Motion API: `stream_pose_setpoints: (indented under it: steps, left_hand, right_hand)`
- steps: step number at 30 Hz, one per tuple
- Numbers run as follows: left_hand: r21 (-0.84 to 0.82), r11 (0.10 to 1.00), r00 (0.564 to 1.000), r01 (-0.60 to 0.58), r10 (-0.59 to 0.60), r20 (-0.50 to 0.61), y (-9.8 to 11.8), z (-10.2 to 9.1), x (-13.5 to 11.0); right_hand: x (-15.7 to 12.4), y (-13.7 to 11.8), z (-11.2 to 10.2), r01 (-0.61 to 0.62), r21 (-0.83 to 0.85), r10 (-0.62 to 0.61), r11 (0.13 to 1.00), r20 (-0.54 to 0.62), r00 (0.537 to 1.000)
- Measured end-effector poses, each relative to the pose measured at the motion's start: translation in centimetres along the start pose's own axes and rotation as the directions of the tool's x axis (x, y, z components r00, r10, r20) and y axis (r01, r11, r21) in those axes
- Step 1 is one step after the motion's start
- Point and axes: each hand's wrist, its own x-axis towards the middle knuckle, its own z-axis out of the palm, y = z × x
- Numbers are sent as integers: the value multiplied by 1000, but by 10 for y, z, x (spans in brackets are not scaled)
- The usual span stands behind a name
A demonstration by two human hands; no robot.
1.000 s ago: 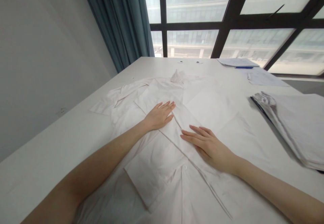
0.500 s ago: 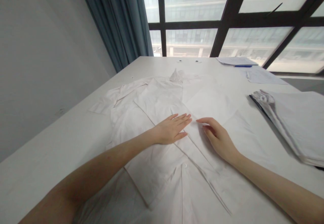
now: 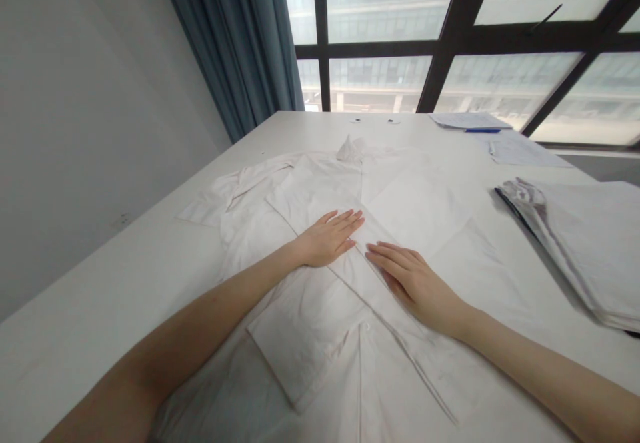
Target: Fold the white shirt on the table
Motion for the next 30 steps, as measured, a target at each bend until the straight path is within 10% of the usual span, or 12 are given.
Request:
stream_pose_setpoints:
  steps: [19, 30]
  left_hand:
    - [84, 974, 968, 210, -195, -155, -24, 0, -1]
    - [-36, 998, 998, -56, 55, -12, 10, -1, -4]
  right_hand:
    - [0, -4, -3, 43, -79, -35, 996, 104, 994]
    - [-1, -10, -3, 97, -142, -86, 985, 82, 993]
